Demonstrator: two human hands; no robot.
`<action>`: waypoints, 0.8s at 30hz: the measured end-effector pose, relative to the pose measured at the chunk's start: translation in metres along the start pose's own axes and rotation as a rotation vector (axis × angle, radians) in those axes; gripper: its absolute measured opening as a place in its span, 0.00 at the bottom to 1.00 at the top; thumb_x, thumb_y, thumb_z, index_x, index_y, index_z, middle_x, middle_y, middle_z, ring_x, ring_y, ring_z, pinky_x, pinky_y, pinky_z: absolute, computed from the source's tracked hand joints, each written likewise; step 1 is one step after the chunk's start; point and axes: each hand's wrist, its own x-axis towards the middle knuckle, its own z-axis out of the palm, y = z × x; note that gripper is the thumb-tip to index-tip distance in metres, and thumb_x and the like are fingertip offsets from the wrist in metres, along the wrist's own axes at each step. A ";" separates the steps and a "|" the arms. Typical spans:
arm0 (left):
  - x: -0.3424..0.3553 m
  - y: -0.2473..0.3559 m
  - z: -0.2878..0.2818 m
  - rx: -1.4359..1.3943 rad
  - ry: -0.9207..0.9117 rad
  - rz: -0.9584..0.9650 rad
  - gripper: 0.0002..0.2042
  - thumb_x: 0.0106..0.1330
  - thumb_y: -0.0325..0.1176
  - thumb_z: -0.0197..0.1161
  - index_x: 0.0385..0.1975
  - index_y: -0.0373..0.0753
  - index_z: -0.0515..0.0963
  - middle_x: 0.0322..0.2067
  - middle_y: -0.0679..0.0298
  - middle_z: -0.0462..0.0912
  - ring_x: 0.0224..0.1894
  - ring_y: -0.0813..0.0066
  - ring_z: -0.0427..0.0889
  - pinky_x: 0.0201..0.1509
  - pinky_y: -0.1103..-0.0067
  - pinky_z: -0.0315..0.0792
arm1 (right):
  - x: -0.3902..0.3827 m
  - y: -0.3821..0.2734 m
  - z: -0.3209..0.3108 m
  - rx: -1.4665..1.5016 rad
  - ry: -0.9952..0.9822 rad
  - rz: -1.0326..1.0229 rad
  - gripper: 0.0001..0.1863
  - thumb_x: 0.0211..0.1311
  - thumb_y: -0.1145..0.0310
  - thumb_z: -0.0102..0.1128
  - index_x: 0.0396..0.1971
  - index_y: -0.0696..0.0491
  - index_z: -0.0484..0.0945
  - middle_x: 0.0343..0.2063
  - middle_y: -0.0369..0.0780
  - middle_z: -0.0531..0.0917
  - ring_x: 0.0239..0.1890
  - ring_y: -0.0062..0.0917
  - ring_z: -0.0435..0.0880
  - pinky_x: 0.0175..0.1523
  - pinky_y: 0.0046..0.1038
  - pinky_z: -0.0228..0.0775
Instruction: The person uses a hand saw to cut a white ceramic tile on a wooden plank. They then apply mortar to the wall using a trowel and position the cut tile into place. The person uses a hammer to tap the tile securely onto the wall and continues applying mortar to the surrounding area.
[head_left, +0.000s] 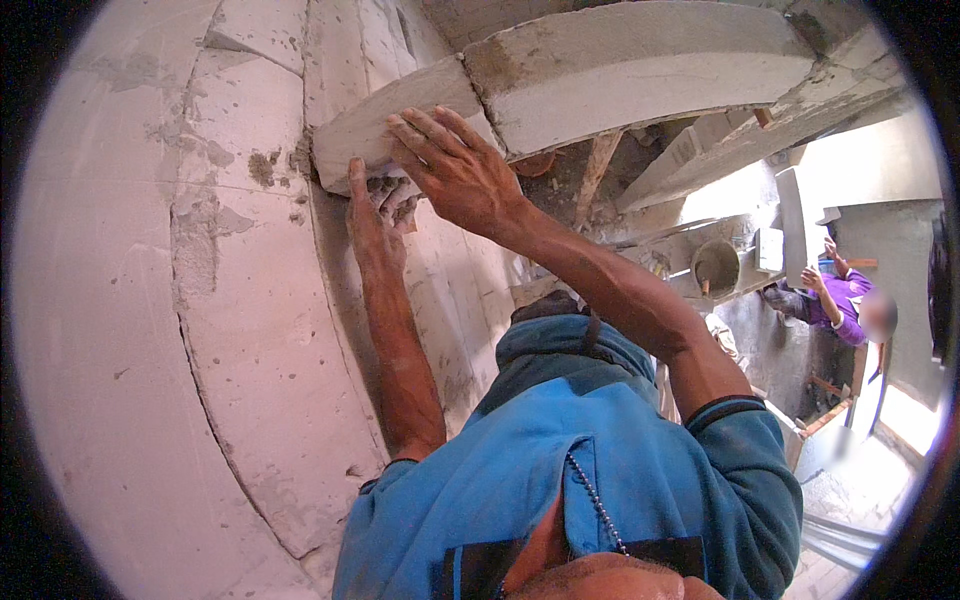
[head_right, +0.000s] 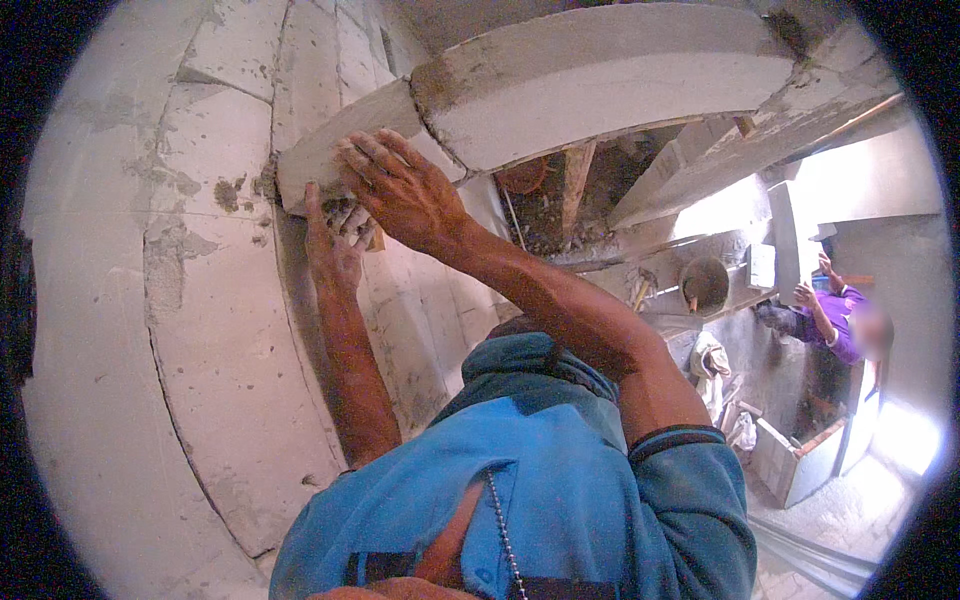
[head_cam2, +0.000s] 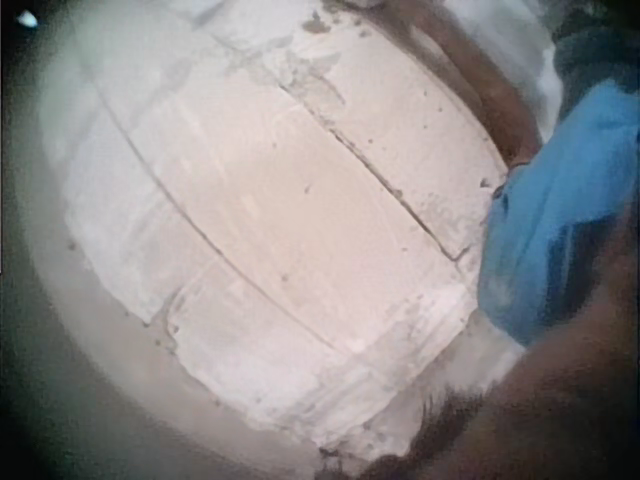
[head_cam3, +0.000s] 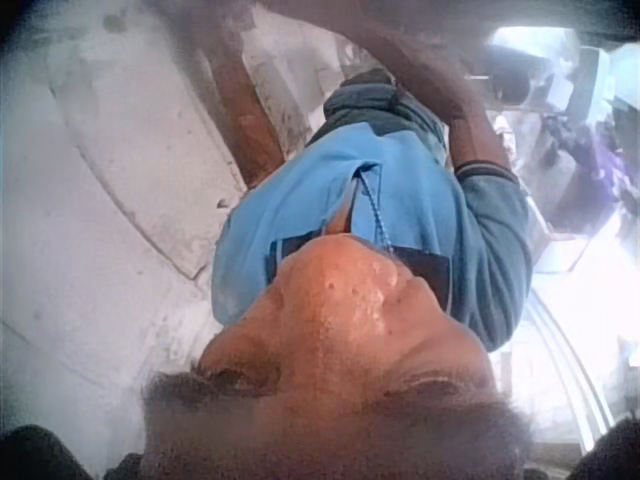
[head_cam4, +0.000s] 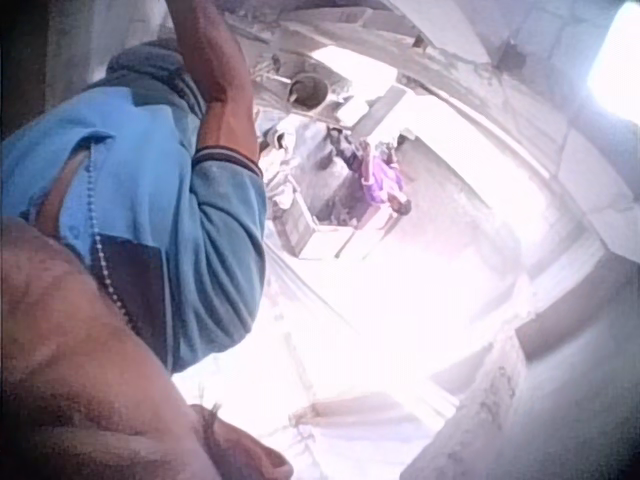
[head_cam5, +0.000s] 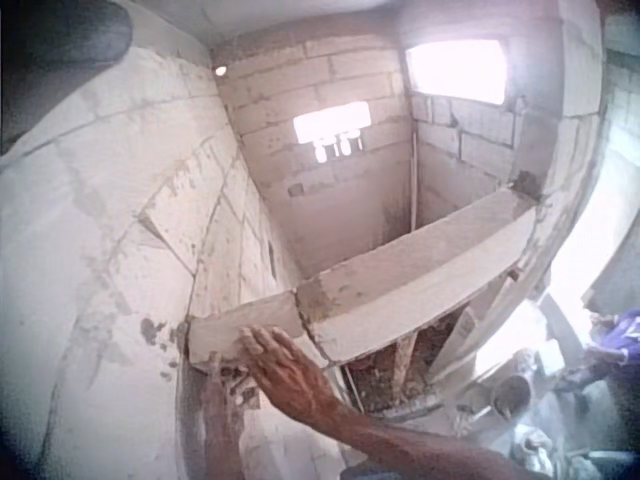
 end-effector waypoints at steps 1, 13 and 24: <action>0.000 0.001 0.001 -0.012 -0.011 -0.008 0.45 0.60 0.65 0.62 0.65 0.34 0.59 0.60 0.52 0.66 0.62 0.58 0.69 0.65 0.61 0.61 | 0.001 0.000 -0.001 -0.008 0.011 -0.002 0.24 0.61 0.66 0.56 0.58 0.51 0.75 0.68 0.38 0.66 0.72 0.30 0.59 0.78 0.40 0.41; -0.017 -0.011 0.010 -0.306 -0.326 -0.157 0.53 0.59 0.67 0.62 0.71 0.34 0.45 0.66 0.42 0.55 0.61 0.45 0.70 0.66 0.51 0.68 | -0.120 -0.024 -0.021 0.378 -0.122 0.090 0.28 0.59 0.68 0.61 0.62 0.50 0.70 0.67 0.44 0.65 0.70 0.38 0.61 0.73 0.45 0.53; 0.019 -0.007 0.039 -0.475 -0.348 -0.238 0.52 0.57 0.60 0.68 0.72 0.38 0.44 0.71 0.45 0.46 0.71 0.43 0.51 0.69 0.45 0.59 | -0.322 -0.004 -0.029 0.382 -0.521 0.925 0.12 0.61 0.69 0.54 0.41 0.59 0.76 0.44 0.49 0.80 0.52 0.45 0.79 0.55 0.44 0.73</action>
